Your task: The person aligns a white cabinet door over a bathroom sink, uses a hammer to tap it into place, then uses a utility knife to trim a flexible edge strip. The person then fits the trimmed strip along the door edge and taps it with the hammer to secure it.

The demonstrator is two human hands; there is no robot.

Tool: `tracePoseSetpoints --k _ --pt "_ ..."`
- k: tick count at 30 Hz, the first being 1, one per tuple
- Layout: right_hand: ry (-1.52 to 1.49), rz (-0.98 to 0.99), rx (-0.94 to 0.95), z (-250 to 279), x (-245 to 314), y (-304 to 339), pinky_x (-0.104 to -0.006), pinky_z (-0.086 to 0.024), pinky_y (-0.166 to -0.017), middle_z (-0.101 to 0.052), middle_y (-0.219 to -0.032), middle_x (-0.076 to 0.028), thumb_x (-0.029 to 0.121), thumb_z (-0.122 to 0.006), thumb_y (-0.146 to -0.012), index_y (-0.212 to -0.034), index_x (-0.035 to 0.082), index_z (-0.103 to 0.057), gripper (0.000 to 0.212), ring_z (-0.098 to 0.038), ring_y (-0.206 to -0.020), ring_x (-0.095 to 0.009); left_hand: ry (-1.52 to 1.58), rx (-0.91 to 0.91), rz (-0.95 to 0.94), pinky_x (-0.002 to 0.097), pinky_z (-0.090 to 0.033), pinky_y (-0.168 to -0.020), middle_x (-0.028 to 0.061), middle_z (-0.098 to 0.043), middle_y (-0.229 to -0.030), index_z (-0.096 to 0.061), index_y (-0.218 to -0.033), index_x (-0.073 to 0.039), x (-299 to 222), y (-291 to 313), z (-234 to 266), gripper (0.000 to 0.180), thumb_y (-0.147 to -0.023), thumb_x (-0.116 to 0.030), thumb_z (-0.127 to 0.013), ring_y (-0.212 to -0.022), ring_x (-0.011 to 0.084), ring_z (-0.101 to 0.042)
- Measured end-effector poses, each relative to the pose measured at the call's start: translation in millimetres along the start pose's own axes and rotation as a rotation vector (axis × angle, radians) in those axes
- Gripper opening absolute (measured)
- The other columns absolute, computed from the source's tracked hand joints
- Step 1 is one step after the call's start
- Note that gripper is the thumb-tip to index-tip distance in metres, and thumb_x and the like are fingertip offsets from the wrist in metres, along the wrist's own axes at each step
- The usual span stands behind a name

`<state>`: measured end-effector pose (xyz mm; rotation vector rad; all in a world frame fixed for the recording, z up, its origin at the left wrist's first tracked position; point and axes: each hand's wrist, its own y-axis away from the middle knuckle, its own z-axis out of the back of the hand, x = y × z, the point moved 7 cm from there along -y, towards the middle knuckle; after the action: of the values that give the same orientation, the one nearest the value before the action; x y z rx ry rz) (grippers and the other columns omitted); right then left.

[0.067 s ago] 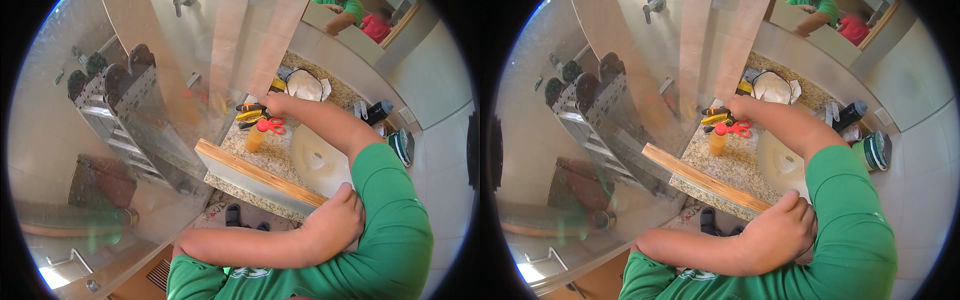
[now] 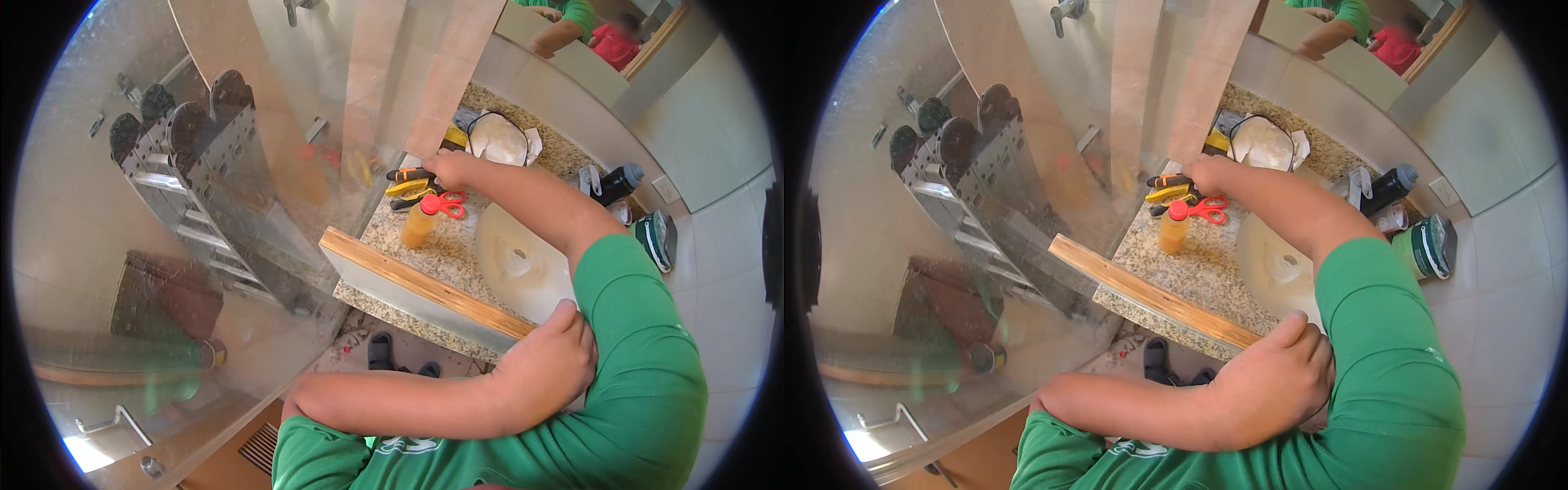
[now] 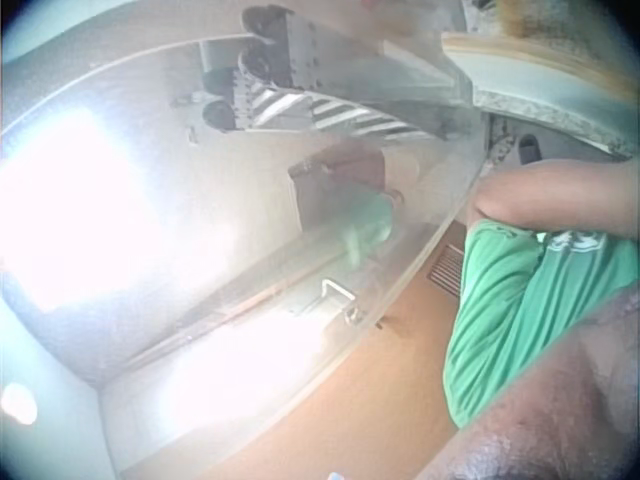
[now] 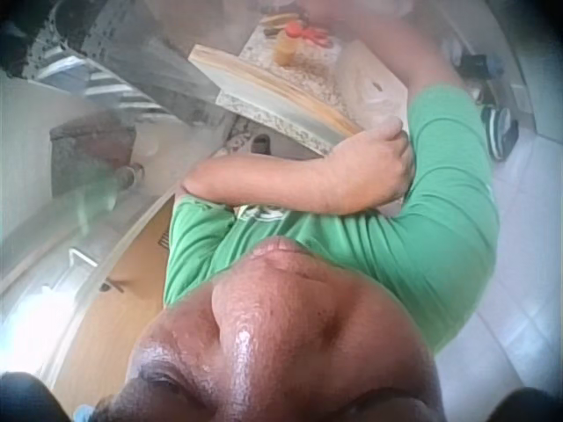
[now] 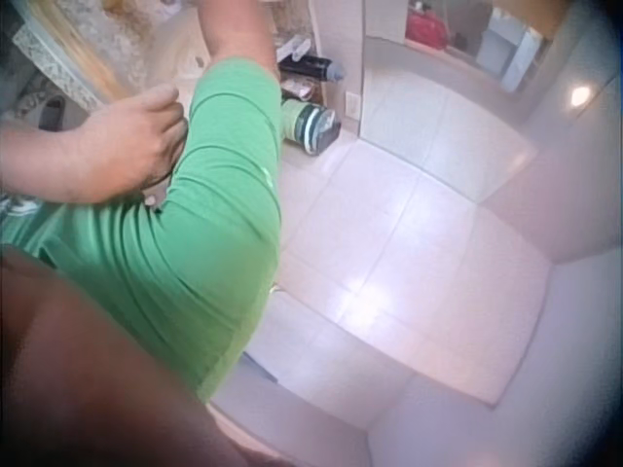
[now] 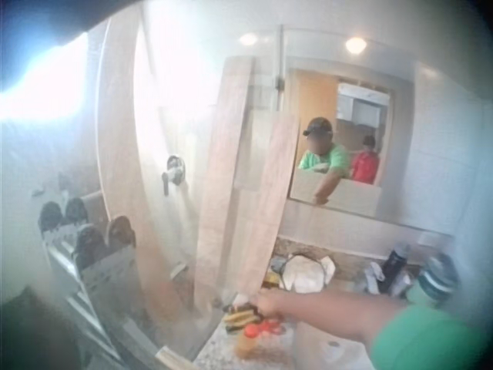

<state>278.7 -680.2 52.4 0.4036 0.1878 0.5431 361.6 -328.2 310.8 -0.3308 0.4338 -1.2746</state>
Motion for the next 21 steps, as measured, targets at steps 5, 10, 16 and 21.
tracePoseSetpoints --k 5,10,16,21 --pt "0.009 0.018 -0.129 4 -6 -10 -0.0482 -0.054 -0.102 -0.066 -0.128 -0.014 0.018 -0.073 -0.089 -0.127 0.007 -0.064 0.041 -0.060 -0.125 -0.035 0.036 -0.020 -0.016 0.0345 -0.040 -0.092 0.0075 -0.063 -0.087 -0.071 -0.095 -0.005 7 0 -1 0.022 -0.087 -0.022 -0.060 -0.091 0.0227 -0.060" --pt "0.056 -0.031 -0.190 2 -15 -11 -0.0488 -0.055 -0.100 -0.064 -0.126 -0.016 0.016 -0.074 -0.084 -0.126 0.006 -0.064 0.045 -0.061 -0.121 -0.035 0.012 0.009 -0.039 0.0339 -0.040 -0.091 0.0070 -0.062 -0.086 -0.071 -0.095 -0.005 6 1 0 0.021 -0.087 -0.021 -0.060 -0.092 0.0224 -0.060" --pt "0.015 -0.114 -0.244 49 -18 34 -0.0483 -0.056 -0.098 -0.067 -0.125 -0.022 0.015 -0.071 -0.083 -0.120 0.001 -0.065 0.040 -0.066 -0.117 -0.038 0.075 0.051 -0.040 0.0353 -0.042 -0.092 0.0067 -0.062 -0.088 -0.070 -0.094 -0.005 4 -2 0 0.018 -0.086 -0.018 -0.061 -0.093 0.0221 -0.061" --pt "-0.371 -0.245 -0.277 130 -22 159 -0.0451 -0.058 -0.085 -0.072 -0.108 -0.019 0.021 -0.074 -0.083 -0.120 0.002 -0.061 0.044 -0.072 -0.096 -0.034 0.126 0.035 -0.031 0.0393 -0.043 -0.092 0.0080 -0.062 -0.090 -0.066 -0.091 -0.006 6 -8 2 0.012 -0.084 -0.015 -0.063 -0.093 0.0242 -0.064"
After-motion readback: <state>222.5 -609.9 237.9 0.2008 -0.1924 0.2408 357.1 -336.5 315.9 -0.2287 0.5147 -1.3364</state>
